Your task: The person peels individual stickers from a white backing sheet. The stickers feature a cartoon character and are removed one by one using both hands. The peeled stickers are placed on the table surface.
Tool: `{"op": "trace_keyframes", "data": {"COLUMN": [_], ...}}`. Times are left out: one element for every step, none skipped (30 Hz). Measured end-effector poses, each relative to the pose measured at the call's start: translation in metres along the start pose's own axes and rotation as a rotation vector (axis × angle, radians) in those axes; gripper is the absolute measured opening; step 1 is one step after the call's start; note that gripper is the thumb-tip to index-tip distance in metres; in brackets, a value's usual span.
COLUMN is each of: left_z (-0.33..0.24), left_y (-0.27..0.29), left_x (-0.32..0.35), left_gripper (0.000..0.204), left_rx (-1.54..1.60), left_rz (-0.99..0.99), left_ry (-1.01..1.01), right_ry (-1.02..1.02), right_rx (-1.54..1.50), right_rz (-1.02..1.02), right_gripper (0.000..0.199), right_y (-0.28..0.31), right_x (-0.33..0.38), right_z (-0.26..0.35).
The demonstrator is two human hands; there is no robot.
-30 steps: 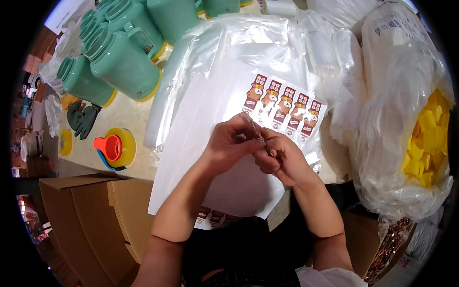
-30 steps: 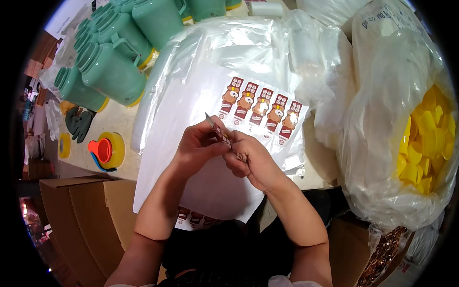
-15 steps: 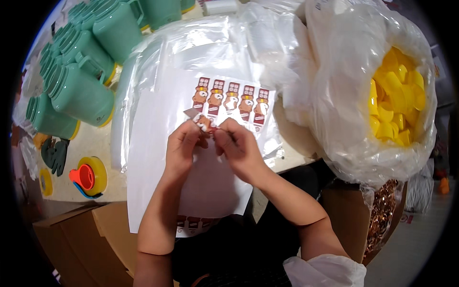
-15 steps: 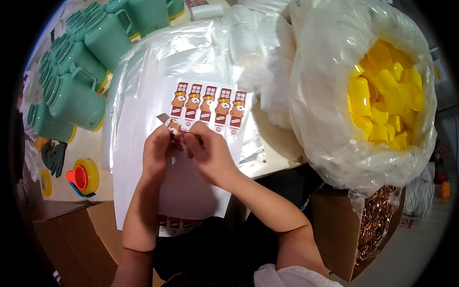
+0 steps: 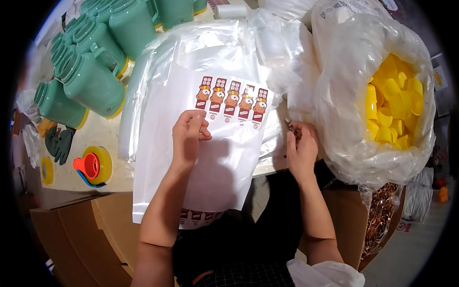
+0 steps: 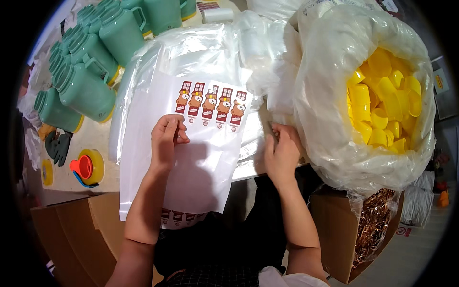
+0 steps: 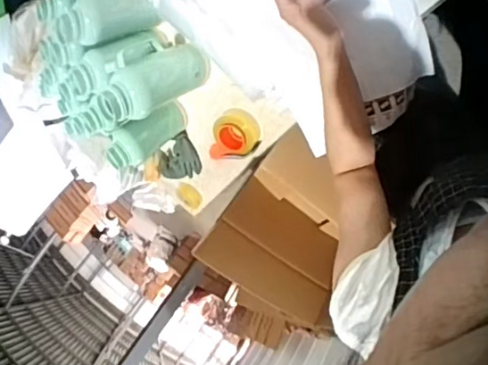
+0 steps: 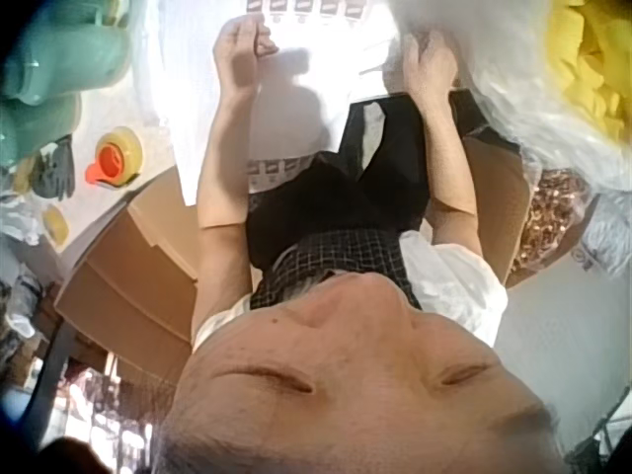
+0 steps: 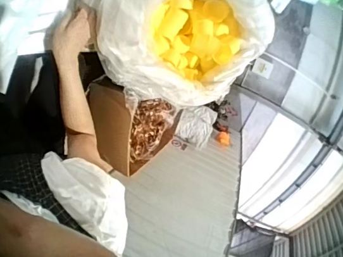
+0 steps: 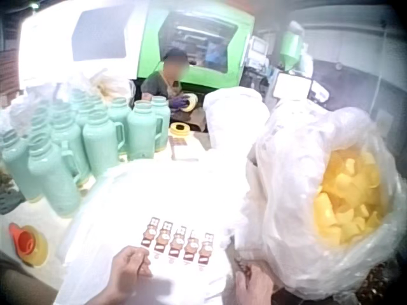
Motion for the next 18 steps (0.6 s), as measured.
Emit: {"op": "trace_keyframes", "data": {"left_z": [-0.001,-0.002,-0.001,0.000,0.000,-0.001,-0.002,-0.002,-0.004,-0.003,-0.001,0.000,0.001,0.001,0.001,0.002,0.004,0.004], "left_y": [0.000,-0.001,-0.002,-0.002,0.000,-0.001,-0.004,-0.005,-0.005,-0.004,-0.003,-0.002,-0.004,-0.006,-0.008,-0.010,-0.010,-0.011], "left_x": [-0.001,0.000,0.000,0.001,0.000,-0.001,-0.002,-0.001,0.000,0.001,0.002,0.003,0.004,0.003,0.002,0.002,0.004,0.006], "left_gripper": [0.024,0.024,0.023,0.022,0.021,0.020,0.019,0.018,0.016,0.016,0.016,0.015,0.014,0.013,0.013,0.011,0.009,0.007], "left_rx": [-0.005,-0.005,-0.009,-0.012,-0.018,-0.024,-0.029,-0.030,-0.022,-0.013,-0.008,-0.003,-0.022,-0.045,-0.069,-0.112,-0.155,-0.197], "left_rz": [-0.007,-0.006,-0.007,-0.008,-0.026,-0.034,-0.042,-0.052,-0.047,-0.053,-0.053,-0.053,-0.068,-0.077,-0.087,-0.059,-0.033,-0.008], "left_ry": [-0.001,0.001,0.015,0.029,0.037,0.036,0.035,0.041,0.029,0.032,0.036,0.040,0.044,0.045,0.047,0.010,-0.027,-0.064], "right_ry": [-0.127,-0.257,-0.378,-0.498,-0.607,-0.632,-0.658,-0.688,-0.557,-0.564,-0.575,-0.587,-0.613,-0.639,-0.665,-0.650,-0.633,-0.616], "right_rx": [-0.224,-0.442,-0.569,-0.697,-0.827,-0.847,-0.866,-0.877,-0.868,-0.852,-0.838,-0.825,-0.871,-0.922,-0.973,-0.981,-0.988,-0.995], "right_rz": [0.106,0.206,0.321,0.437,0.568,0.576,0.584,0.594,0.360,0.381,0.396,0.411,0.483,0.551,0.620,0.639,0.661,0.683], "right_gripper": [0.029,0.030,0.030,0.030,0.030,0.030,0.030,0.031,0.032,0.030,0.029,0.027,0.023,0.019,0.015,0.010,0.006,0.005], "right_y": [-0.013,-0.022,-0.030,-0.038,-0.046,-0.045,-0.042,-0.041,-0.050,-0.051,-0.049,-0.047,-0.049,-0.050,-0.052,-0.053,-0.053,-0.054], "right_x": [-0.004,-0.007,-0.012,-0.018,-0.023,-0.025,-0.025,-0.023,-0.022,-0.019,-0.016,-0.013,-0.011,-0.010,-0.008,-0.007,-0.006,-0.005], "right_z": [0.007,0.013,0.017,0.021,0.025,0.029,0.032,0.032,0.022,0.017,0.016,0.015,0.016,0.018,0.019,0.017,0.016,0.016]}}
Point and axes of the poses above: each hand's wrist, its own x-axis away from the middle knuckle, its own y-axis out of the back of the hand, z = x × y, the point moved 3 cm from there along -x, towards the middle knuckle, and after that the axes turned 10 degrees about -y, right-handed, at the moved point
